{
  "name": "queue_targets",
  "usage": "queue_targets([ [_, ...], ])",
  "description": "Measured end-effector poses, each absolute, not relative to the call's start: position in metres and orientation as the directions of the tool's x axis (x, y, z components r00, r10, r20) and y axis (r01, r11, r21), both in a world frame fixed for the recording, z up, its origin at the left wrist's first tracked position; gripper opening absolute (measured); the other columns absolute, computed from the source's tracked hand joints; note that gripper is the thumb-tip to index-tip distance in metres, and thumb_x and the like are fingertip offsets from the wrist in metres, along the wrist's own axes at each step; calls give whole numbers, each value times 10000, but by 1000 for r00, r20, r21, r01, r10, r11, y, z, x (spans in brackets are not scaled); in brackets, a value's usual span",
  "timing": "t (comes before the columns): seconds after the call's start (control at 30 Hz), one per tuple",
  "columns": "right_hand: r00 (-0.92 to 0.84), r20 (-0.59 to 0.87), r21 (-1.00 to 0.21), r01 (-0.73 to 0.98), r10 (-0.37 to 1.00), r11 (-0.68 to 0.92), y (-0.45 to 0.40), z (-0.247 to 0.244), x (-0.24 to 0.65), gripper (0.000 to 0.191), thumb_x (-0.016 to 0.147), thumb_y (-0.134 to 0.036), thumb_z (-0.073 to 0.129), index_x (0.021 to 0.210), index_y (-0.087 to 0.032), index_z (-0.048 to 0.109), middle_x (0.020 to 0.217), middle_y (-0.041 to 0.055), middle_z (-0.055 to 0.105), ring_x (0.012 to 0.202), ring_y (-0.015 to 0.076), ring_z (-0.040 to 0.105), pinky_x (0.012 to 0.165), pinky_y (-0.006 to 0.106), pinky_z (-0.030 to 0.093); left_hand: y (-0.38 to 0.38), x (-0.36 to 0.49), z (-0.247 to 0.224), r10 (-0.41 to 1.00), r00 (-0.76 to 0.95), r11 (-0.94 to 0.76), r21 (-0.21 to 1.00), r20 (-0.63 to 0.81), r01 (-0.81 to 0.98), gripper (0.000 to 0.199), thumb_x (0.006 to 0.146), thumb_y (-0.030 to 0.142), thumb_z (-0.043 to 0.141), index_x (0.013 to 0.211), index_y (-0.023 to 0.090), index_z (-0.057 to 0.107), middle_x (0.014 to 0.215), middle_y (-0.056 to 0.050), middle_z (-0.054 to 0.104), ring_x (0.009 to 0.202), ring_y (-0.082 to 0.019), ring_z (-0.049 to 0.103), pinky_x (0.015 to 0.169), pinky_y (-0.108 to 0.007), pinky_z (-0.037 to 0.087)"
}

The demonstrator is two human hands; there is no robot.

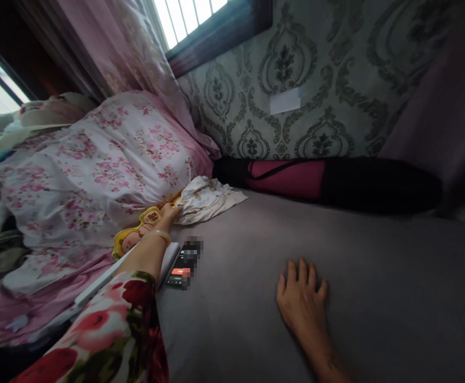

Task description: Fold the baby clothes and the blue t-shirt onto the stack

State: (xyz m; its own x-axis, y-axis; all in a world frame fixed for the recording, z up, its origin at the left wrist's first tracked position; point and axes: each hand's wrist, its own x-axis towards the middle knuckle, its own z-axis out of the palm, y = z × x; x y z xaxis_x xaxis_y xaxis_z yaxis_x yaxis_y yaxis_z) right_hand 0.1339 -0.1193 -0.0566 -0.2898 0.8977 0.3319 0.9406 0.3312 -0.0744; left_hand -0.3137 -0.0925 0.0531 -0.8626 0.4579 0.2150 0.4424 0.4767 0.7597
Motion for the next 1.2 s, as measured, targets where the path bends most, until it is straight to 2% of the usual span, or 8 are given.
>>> queue_targets([
  [0.2,-280,330,-86,942,901,324,-124,-49,135,497,940,-312,286,1307,-77,523,1404,227,447,1309,383,357,1028,599,244,-60,-296,73,454,-856,381,815,246,437,95,698,181,648,764,130,601,683,-54,628,957,-274,573,807,-341,430],
  [0.37,-274,339,-112,938,900,328,-126,-45,136,488,939,-300,298,1303,-71,527,1392,233,454,1300,394,362,1027,608,235,-9,-263,122,535,-765,118,864,360,489,223,820,210,514,987,105,617,765,-5,647,787,-136,576,725,-220,448],
  [0.57,-257,351,-206,917,901,342,-126,-54,137,454,923,-298,341,1270,-93,550,1381,218,467,1305,378,363,1047,599,204,17,-185,190,734,-459,-494,857,501,146,182,816,310,625,926,167,598,761,9,651,700,-118,606,702,-235,496],
  [0.7,-157,403,-463,815,902,348,-112,-49,142,415,907,-311,359,1206,-107,561,1284,208,544,1227,339,459,1021,554,291,-5,-126,221,782,-278,-574,819,557,27,169,811,294,658,918,178,597,793,23,650,810,-142,641,769,-253,513],
  [0.8,140,500,-744,574,855,342,-100,-16,158,403,925,-351,318,1145,-104,549,1097,189,608,1054,261,566,917,422,431,-31,-89,232,812,-166,-565,825,560,18,178,843,298,625,959,166,595,809,23,634,865,-156,648,787,-267,516],
  [0.9,320,589,-789,428,742,442,-98,35,181,404,935,-428,342,1117,-142,561,1102,157,594,1068,248,545,929,403,427,-55,-58,231,844,-35,-536,844,536,2,194,859,301,607,985,154,595,799,20,616,842,-155,650,756,-262,515],
  [1.03,96,530,-836,227,843,499,-109,82,205,436,897,-523,451,1176,-210,569,1115,96,631,1013,223,589,845,355,478,-76,-27,213,874,152,-467,885,462,-5,251,823,337,658,981,150,605,777,12,603,727,-128,631,677,-233,507],
  [1.2,-272,329,-933,54,904,356,-110,91,224,383,765,-543,646,879,-178,678,781,36,692,698,174,632,622,272,501,-71,-6,166,846,233,-468,878,479,-104,383,706,340,760,1017,208,581,814,30,602,683,-87,587,655,-207,479],
])
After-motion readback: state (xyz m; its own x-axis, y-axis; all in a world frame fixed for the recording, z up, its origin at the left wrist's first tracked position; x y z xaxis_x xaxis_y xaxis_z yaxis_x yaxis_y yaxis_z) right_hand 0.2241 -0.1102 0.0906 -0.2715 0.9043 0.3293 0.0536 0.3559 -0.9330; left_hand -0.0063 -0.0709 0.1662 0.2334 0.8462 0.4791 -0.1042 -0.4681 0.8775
